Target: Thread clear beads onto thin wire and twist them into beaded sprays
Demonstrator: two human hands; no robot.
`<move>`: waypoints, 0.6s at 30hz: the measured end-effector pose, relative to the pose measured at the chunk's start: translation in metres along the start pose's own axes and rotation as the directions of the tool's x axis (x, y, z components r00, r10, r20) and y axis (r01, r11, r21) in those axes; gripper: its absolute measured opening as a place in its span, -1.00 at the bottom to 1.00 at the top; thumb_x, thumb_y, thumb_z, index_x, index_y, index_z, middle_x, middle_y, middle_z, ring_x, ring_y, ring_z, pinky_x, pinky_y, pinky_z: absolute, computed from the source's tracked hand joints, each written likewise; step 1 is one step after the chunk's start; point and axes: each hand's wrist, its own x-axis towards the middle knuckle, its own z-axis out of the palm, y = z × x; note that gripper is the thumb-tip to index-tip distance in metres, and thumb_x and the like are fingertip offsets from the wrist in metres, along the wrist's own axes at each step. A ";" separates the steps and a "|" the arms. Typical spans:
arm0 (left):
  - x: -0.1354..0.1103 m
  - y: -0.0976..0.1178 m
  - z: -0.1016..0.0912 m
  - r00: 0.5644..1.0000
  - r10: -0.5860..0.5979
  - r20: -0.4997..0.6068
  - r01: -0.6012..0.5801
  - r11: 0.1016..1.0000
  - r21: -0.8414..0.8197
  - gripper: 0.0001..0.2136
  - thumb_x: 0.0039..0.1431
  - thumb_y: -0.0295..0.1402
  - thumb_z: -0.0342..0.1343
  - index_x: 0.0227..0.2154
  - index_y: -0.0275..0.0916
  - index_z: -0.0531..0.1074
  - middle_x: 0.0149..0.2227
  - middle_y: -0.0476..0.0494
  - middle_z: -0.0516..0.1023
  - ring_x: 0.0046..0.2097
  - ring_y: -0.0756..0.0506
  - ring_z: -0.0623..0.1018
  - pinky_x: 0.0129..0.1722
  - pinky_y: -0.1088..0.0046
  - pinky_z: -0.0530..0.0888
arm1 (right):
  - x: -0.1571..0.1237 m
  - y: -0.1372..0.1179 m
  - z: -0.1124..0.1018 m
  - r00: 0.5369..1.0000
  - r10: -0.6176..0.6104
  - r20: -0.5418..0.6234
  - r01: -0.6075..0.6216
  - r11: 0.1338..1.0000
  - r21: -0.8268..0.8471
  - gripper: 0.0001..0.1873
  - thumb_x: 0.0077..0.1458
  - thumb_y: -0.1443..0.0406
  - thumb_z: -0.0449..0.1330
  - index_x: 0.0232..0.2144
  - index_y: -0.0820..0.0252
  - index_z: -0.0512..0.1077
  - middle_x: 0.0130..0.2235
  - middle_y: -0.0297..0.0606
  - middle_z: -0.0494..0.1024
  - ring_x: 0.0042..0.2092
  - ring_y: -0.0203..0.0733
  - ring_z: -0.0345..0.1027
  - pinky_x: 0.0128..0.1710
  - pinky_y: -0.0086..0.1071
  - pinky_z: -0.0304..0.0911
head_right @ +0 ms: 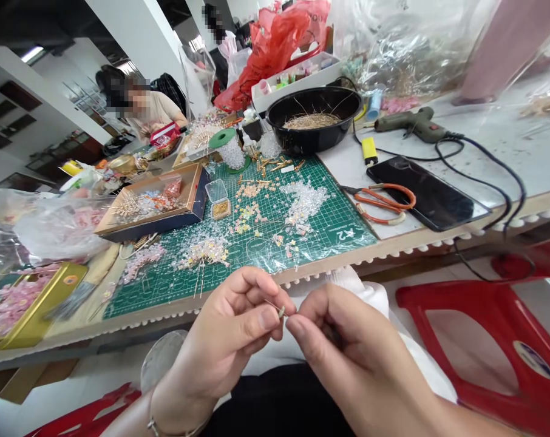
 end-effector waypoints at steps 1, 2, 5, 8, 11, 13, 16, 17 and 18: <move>-0.001 0.000 0.000 0.999 0.036 0.008 -0.037 0.998 0.052 -0.83 0.07 -0.41 0.42 -0.34 -0.21 0.53 -0.33 -0.06 0.65 -0.39 0.08 0.54 -0.46 0.65 0.35 | -0.001 0.001 0.000 1.000 0.029 0.009 -0.029 1.000 0.011 -0.62 0.24 0.04 0.19 -0.55 0.05 0.40 -0.64 -0.40 0.38 -0.63 -0.29 0.24 -0.71 -0.51 0.23; -0.003 0.000 -0.001 0.997 0.072 0.014 -0.073 0.990 0.118 -0.86 0.08 -0.40 0.41 -0.37 -0.20 0.54 -0.32 -0.07 0.64 -0.35 0.05 0.55 -0.37 0.59 0.41 | -0.003 0.002 0.000 0.998 0.054 0.009 -0.054 0.998 0.013 -0.60 0.22 -0.01 0.20 -0.56 0.05 0.40 -0.63 -0.39 0.38 -0.62 -0.27 0.25 -0.71 -0.49 0.24; -0.009 0.003 -0.003 0.983 0.177 0.041 -0.179 0.901 0.395 -0.93 0.13 -0.36 0.37 -0.40 -0.15 0.59 -0.25 -0.09 0.64 -0.20 -0.05 0.55 -0.21 0.45 0.43 | -0.012 0.009 0.002 0.993 0.095 -0.063 -0.097 0.995 -0.016 -0.58 0.14 -0.09 0.25 -0.54 0.04 0.42 -0.62 -0.37 0.36 -0.56 -0.21 0.29 -0.66 -0.45 0.28; -0.015 0.007 -0.005 0.960 0.264 0.093 -0.262 0.732 0.629 -0.97 0.18 -0.33 0.33 -0.37 -0.09 0.62 -0.14 -0.11 0.60 -0.12 -0.10 0.54 -0.23 0.41 0.41 | -0.019 0.017 0.004 0.990 0.094 -0.105 -0.097 0.995 -0.029 -0.58 0.10 -0.12 0.27 -0.53 0.04 0.44 -0.60 -0.35 0.36 -0.50 -0.17 0.32 -0.61 -0.42 0.32; -0.017 0.012 -0.006 0.938 0.313 0.150 -0.320 0.612 0.723 -0.97 0.20 -0.35 0.31 -0.34 -0.05 0.62 -0.11 -0.10 0.58 -0.15 -0.09 0.54 -0.20 0.37 0.42 | -0.017 0.019 0.006 0.992 0.099 -0.082 -0.100 0.995 -0.010 -0.60 0.10 -0.10 0.28 -0.51 0.04 0.46 -0.57 -0.34 0.40 -0.47 -0.15 0.36 -0.57 -0.41 0.35; -0.015 0.016 -0.007 0.925 0.332 0.182 -0.350 0.565 0.747 -0.94 0.17 -0.38 0.32 -0.34 -0.05 0.61 -0.13 -0.08 0.59 -0.17 -0.08 0.54 -0.15 0.35 0.43 | -0.012 0.017 0.006 0.993 0.111 -0.038 -0.110 0.994 0.023 -0.63 0.11 -0.07 0.28 -0.49 0.04 0.47 -0.54 -0.32 0.44 -0.45 -0.14 0.39 -0.54 -0.40 0.38; -0.011 0.019 -0.006 0.918 0.341 0.203 -0.363 0.517 0.775 -0.94 0.16 -0.40 0.32 -0.36 -0.07 0.59 -0.16 -0.08 0.61 -0.18 -0.08 0.55 -0.19 0.37 0.44 | -0.003 0.016 0.004 0.989 0.112 0.093 -0.121 0.988 0.096 -0.68 0.18 0.00 0.24 -0.46 0.05 0.48 -0.48 -0.29 0.52 -0.41 -0.14 0.45 -0.49 -0.41 0.42; -0.010 0.019 -0.005 0.917 0.340 0.210 -0.366 0.501 0.785 -0.94 0.17 -0.40 0.32 -0.37 -0.08 0.59 -0.16 -0.08 0.61 -0.19 -0.07 0.55 -0.20 0.39 0.45 | 0.000 0.017 0.003 0.984 0.108 0.141 -0.125 0.985 0.117 -0.70 0.21 0.03 0.22 -0.46 0.04 0.49 -0.45 -0.29 0.54 -0.39 -0.14 0.46 -0.48 -0.41 0.43; -0.009 0.019 -0.005 0.914 0.339 0.221 -0.371 0.484 0.793 -0.94 0.17 -0.40 0.32 -0.37 -0.10 0.58 -0.16 -0.07 0.62 -0.22 -0.05 0.56 -0.21 0.40 0.45 | 0.002 0.018 0.002 0.978 0.102 0.182 -0.126 0.983 0.131 -0.71 0.24 0.06 0.19 -0.45 0.04 0.48 -0.43 -0.30 0.55 -0.38 -0.16 0.47 -0.46 -0.43 0.43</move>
